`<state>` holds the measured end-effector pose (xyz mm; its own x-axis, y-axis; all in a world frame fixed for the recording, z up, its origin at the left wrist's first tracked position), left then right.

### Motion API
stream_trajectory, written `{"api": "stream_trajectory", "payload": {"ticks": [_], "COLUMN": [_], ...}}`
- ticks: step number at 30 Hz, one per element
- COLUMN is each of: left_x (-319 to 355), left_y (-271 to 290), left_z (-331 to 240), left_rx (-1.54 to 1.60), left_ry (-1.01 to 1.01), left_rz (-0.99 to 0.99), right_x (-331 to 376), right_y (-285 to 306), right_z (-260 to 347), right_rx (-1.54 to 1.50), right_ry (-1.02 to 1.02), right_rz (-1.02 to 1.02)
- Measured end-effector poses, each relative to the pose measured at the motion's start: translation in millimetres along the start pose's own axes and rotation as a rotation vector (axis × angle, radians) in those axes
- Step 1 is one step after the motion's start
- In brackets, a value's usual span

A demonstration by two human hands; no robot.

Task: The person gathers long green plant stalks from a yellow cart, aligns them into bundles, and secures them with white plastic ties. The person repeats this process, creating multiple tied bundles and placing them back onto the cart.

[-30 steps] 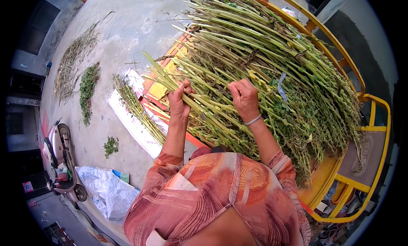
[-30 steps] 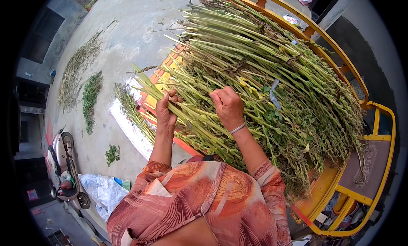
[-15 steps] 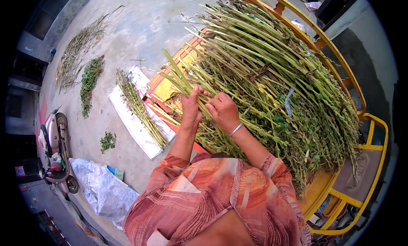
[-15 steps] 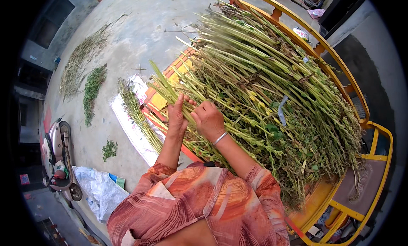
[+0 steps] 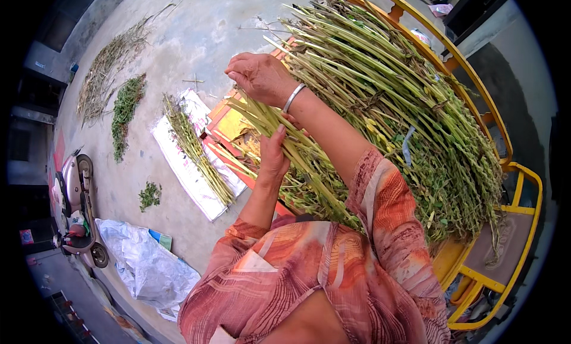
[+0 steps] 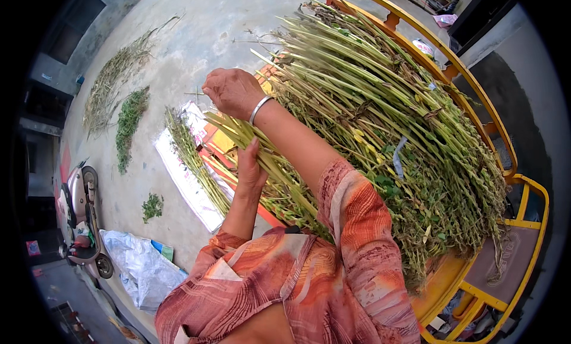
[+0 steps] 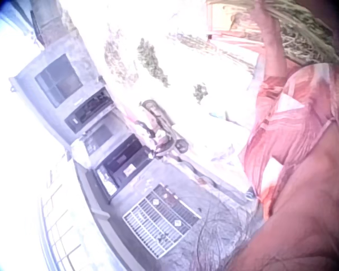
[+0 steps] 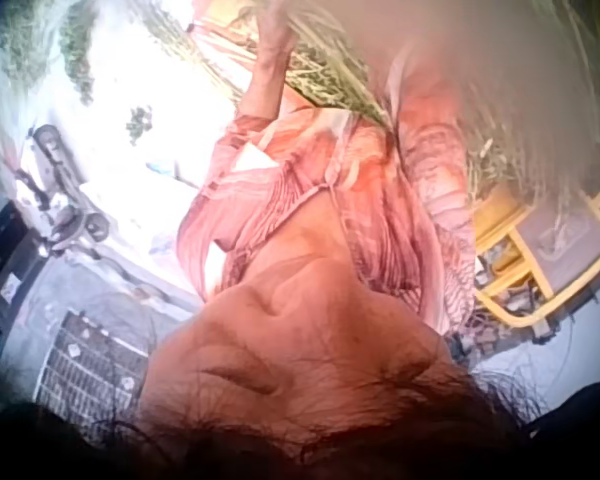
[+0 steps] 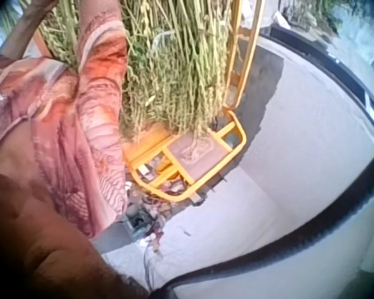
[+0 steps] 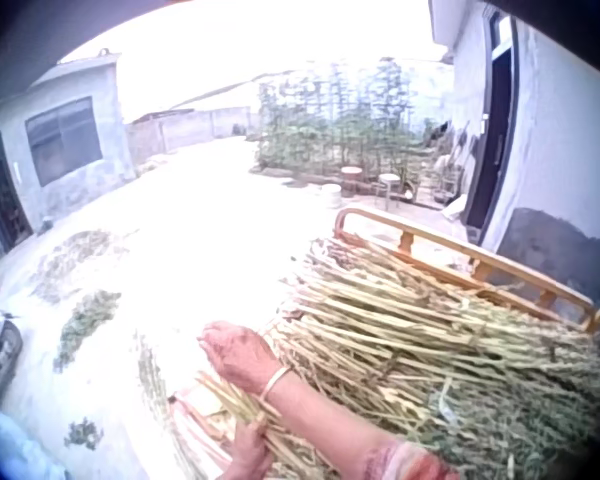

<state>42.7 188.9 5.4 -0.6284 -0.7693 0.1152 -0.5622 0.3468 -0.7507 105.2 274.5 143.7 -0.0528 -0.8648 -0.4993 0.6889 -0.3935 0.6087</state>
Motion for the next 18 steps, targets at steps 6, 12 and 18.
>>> {"api": "stream_trajectory", "payload": {"ticks": [6, 12, 18], "left_x": [-13.7, -49.5, -54.2], "left_y": [0.2, -24.3, -127.1], "left_z": [6.5, 18.1, 13.1], "left_rx": [-0.093, -0.090, -0.085], "left_ry": [-0.031, -0.004, 0.026], "left_rz": [-0.104, -0.089, 0.076], "right_x": [33.4, 136.0, 354.1], "right_y": [-7.3, 83.7, 114.4], "right_z": [-15.6, -0.6, 78.5], "right_rx": [0.090, 0.305, 0.527], "right_ry": [0.018, -0.140, -0.248], "right_rz": [0.131, -0.071, -0.260]}}
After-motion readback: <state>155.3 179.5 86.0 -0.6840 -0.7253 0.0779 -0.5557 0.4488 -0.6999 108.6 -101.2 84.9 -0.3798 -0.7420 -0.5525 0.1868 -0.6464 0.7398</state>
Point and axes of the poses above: each hand's wrist, its own x-axis away from the middle knuckle, its own y-axis out of the back of the hand, z = x × y, the point moved 9 cm from there along -x, towards the middle knuckle
